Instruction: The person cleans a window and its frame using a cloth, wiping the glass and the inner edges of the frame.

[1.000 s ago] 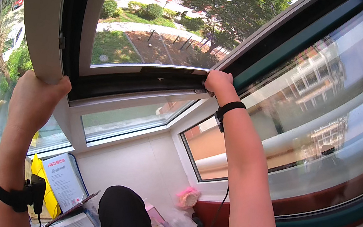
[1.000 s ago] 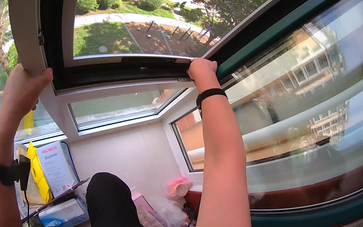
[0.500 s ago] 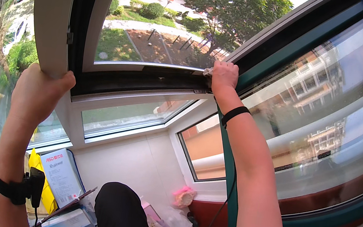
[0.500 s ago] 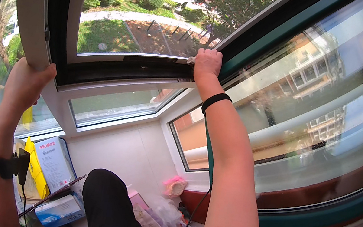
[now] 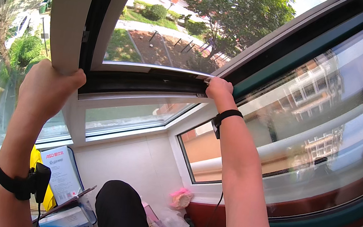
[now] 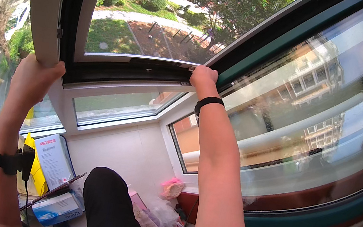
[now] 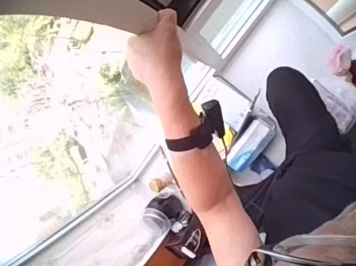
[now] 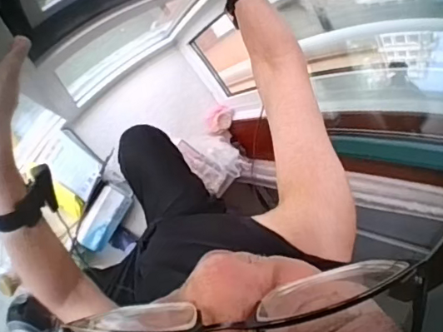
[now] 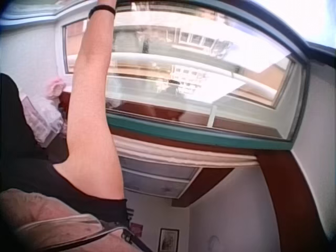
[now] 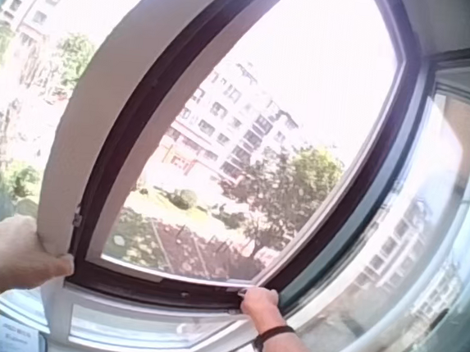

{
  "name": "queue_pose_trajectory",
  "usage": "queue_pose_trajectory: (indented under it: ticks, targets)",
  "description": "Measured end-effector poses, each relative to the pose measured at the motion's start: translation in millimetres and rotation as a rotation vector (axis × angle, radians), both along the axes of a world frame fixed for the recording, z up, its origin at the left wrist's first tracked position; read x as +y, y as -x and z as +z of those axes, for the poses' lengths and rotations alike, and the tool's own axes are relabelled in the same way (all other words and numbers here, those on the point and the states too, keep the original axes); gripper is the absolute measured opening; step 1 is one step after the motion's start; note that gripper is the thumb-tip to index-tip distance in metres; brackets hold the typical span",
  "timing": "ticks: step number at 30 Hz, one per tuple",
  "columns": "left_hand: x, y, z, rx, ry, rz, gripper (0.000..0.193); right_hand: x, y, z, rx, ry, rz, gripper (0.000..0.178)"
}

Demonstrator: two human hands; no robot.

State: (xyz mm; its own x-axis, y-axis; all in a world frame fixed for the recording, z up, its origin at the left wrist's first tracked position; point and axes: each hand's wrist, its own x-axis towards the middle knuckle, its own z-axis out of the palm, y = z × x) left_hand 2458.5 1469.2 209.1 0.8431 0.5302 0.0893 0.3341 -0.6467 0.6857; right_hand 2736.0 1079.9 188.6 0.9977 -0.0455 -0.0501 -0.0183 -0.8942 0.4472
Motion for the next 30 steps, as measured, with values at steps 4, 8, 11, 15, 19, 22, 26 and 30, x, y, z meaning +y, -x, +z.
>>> queue_pose_trajectory:
  ticks: [4,8,11,15,19,22,26,30]
  targets:
    - [-1,-3,-6,-0.015,-0.093,0.023,0.038,3,12,5,-0.038,-0.102,0.020,0.035]
    - [1,1,-4,-0.012,-0.092,0.046,0.039,14,21,-4,-0.103,-0.223,0.051,0.036]
    - [0,2,6,0.009,-0.069,0.040,0.041,3,26,-3,-0.107,-0.301,0.064,0.036]
    - [-2,-1,8,0.093,0.031,0.001,0.045,10,23,-6,-0.112,-0.369,-0.036,0.037]
    - [1,-2,-8,-0.029,-0.007,0.035,0.039,3,17,-3,-0.101,-0.439,-0.002,0.039]
    - [-2,-4,-9,-0.024,-0.042,0.040,0.041,-5,8,-12,-0.108,-0.407,0.049,0.041]
    - [14,0,-18,-0.136,-0.181,0.075,0.043,33,38,-8,-0.117,-0.380,0.180,0.035]
    - [-5,1,6,0.097,0.001,0.051,0.047,27,48,-33,-0.247,-0.269,0.248,0.027]
